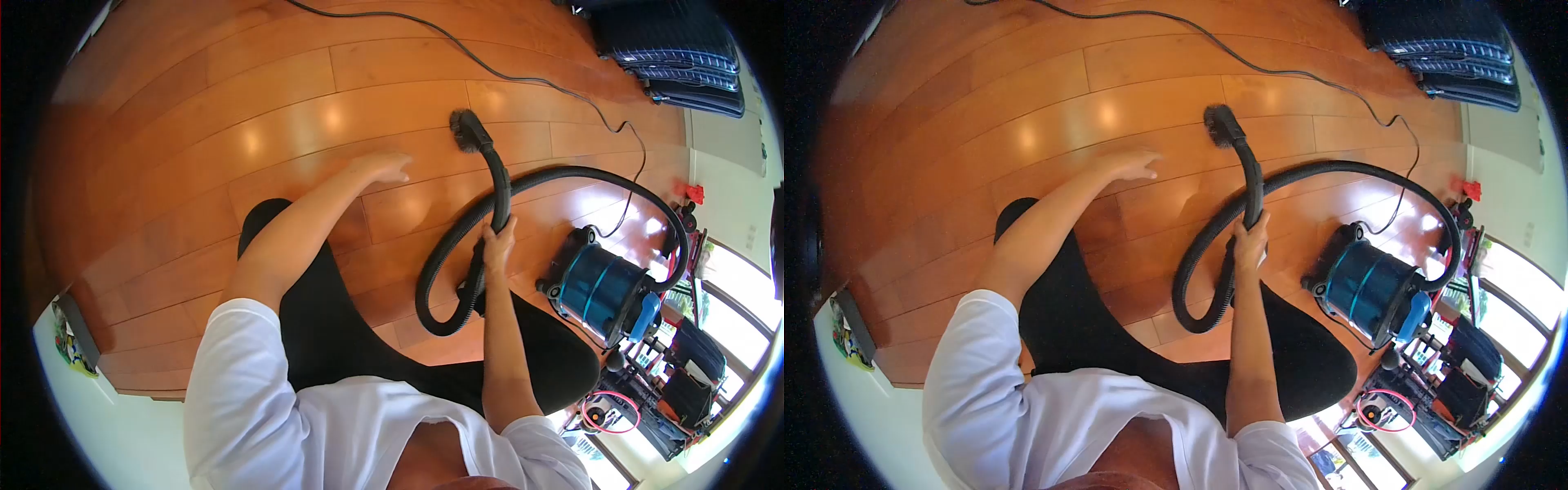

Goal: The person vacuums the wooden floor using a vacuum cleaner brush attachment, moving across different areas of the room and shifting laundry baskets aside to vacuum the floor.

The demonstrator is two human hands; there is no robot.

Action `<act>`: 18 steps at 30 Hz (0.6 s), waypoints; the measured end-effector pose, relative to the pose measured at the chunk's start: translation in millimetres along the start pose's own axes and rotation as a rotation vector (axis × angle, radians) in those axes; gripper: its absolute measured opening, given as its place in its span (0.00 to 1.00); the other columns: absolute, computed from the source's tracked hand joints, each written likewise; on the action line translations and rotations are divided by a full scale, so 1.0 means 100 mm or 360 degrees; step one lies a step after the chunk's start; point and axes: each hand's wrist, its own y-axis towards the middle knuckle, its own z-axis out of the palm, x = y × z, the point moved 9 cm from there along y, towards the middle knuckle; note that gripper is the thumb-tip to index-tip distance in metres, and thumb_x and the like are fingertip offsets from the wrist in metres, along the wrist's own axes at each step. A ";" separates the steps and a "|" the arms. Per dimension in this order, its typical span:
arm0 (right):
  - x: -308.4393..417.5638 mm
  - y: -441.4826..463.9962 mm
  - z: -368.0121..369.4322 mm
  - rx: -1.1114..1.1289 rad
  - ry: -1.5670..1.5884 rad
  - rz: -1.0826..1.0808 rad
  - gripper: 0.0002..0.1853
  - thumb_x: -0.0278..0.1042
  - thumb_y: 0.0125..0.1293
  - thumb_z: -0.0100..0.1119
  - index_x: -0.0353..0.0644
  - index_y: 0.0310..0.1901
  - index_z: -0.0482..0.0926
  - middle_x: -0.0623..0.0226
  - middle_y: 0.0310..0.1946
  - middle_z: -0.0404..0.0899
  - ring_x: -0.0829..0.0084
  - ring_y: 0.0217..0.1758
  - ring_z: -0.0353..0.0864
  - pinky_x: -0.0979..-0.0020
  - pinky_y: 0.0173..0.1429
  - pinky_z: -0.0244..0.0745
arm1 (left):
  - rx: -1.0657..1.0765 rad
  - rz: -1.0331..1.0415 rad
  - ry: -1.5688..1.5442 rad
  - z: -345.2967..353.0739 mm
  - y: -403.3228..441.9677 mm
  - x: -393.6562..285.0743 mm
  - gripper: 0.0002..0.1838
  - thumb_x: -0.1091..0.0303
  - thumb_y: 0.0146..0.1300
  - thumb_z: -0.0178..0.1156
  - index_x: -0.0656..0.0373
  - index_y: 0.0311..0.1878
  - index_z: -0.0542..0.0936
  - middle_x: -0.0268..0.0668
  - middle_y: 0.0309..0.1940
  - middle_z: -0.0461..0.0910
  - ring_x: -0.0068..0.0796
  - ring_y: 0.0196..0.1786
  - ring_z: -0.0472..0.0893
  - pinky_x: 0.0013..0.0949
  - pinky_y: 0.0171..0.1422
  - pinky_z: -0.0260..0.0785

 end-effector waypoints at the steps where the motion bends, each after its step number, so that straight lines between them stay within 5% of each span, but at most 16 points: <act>1: -0.06 0.03 0.10 -0.0031 0.0006 0.0007 0.21 0.30 0.57 0.61 0.38 0.51 0.67 0.54 0.25 0.76 0.58 0.29 0.79 0.61 0.34 0.74 | -0.0009 -0.0036 -0.0007 -0.06 -0.05 0.01 0.30 0.54 0.66 0.60 0.60 0.66 0.71 0.50 0.66 0.71 0.50 0.68 0.70 0.48 0.70 0.64; 5: 0.21 0.50 0.38 -0.0136 -0.0096 -0.0066 0.20 0.28 0.58 0.61 0.39 0.51 0.66 0.61 0.23 0.74 0.68 0.29 0.79 0.65 0.33 0.74 | -0.0061 0.0038 -0.0096 -0.09 0.06 0.12 0.28 0.57 0.67 0.60 0.60 0.66 0.71 0.49 0.65 0.71 0.48 0.68 0.70 0.45 0.70 0.64; 6: 0.21 0.54 0.39 -0.0106 -0.0115 -0.0056 0.22 0.29 0.60 0.62 0.36 0.53 0.65 0.52 0.25 0.75 0.54 0.29 0.80 0.59 0.36 0.73 | -0.0076 0.0028 -0.0082 -0.12 0.02 0.11 0.27 0.57 0.67 0.59 0.60 0.66 0.71 0.50 0.64 0.72 0.48 0.67 0.71 0.45 0.70 0.64; 9: 0.06 0.32 0.36 -0.0032 0.0332 0.0095 0.18 0.27 0.60 0.61 0.39 0.49 0.66 0.63 0.24 0.75 0.71 0.25 0.78 0.68 0.31 0.73 | -0.0119 0.0023 -0.0082 -0.25 -0.09 0.11 0.26 0.57 0.68 0.58 0.60 0.65 0.72 0.50 0.63 0.74 0.49 0.65 0.72 0.44 0.70 0.64; 13: -0.01 0.03 0.24 -0.0083 0.0353 0.0083 0.15 0.24 0.60 0.61 0.38 0.46 0.67 0.64 0.24 0.74 0.74 0.24 0.77 0.71 0.29 0.72 | -0.0149 0.0006 -0.0168 -0.23 -0.09 0.32 0.26 0.57 0.68 0.58 0.60 0.65 0.72 0.50 0.62 0.75 0.49 0.64 0.73 0.44 0.69 0.65; 18: -0.02 0.56 0.41 -0.0061 0.0208 0.0107 0.15 0.26 0.58 0.60 0.37 0.45 0.66 0.60 0.25 0.77 0.68 0.26 0.79 0.66 0.32 0.74 | -0.0116 0.0037 -0.0120 -0.22 -0.10 0.18 0.25 0.57 0.68 0.58 0.61 0.63 0.73 0.49 0.61 0.75 0.49 0.63 0.74 0.44 0.69 0.65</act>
